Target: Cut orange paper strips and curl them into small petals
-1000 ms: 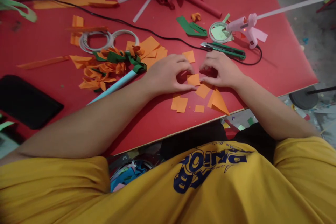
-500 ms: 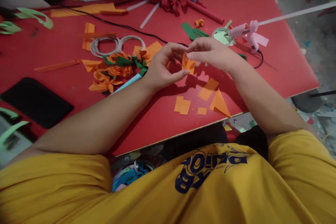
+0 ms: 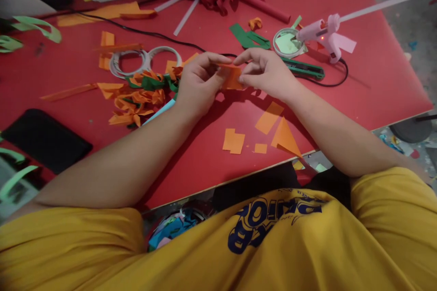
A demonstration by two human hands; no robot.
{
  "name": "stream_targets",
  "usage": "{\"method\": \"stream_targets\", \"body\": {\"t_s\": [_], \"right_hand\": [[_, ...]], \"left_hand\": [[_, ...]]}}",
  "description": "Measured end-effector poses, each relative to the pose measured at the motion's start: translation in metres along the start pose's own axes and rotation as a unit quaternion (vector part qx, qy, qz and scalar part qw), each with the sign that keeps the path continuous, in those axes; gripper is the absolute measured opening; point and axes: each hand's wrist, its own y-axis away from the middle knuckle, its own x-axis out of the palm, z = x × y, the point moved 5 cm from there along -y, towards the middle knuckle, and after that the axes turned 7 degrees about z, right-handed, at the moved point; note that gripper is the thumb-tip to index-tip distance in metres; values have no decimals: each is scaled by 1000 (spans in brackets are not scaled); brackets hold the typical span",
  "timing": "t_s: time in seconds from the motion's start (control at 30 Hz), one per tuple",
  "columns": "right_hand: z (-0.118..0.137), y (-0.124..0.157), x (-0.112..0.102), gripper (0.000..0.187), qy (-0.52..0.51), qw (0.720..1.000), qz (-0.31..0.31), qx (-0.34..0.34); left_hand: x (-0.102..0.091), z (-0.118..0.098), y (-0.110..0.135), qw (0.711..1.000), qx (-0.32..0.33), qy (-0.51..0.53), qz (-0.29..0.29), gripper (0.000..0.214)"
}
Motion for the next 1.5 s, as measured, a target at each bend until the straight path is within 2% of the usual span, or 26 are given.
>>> {"method": "stream_targets", "body": {"t_s": [0.17,0.37,0.47,0.53,0.7,0.9,1.03,1.13,1.2,1.27,1.37,1.5], "right_hand": [[-2,1,-2,45,-2,1000,2,10],[-5,0,-17,39,20,999,-31,-3],[3,2,-15,33,28,999,-34,-6],[10,4,-8,37,33,999,-17,-3],[17,7,3,37,59,998,14,-11],[15,8,-11,30,59,998,8,-19],[20,12,-24,36,67,998,7,-18],[24,15,-23,39,76,995,59,-1],[24,16,-19,34,69,994,81,-5],[24,14,-13,32,42,996,68,-26],[19,10,-6,41,-7,999,19,-47],[13,5,-1,41,-24,999,-6,-31]], "left_hand": [[-4,16,-2,999,-8,27,-19,70],[-16,22,-5,993,19,33,-112,76],[-14,16,-6,993,43,32,-103,77],[-13,10,-4,993,54,22,-100,76],[-13,3,-1,993,34,-13,-115,73],[-15,4,-3,990,64,16,-125,72],[-15,8,-4,988,68,18,-136,69],[-13,10,-4,989,81,16,-125,68],[-11,12,-3,991,78,18,-105,65],[-7,12,-2,994,71,19,-78,61],[-3,8,1,996,71,16,-50,61],[0,4,4,997,65,9,-27,62]]}}
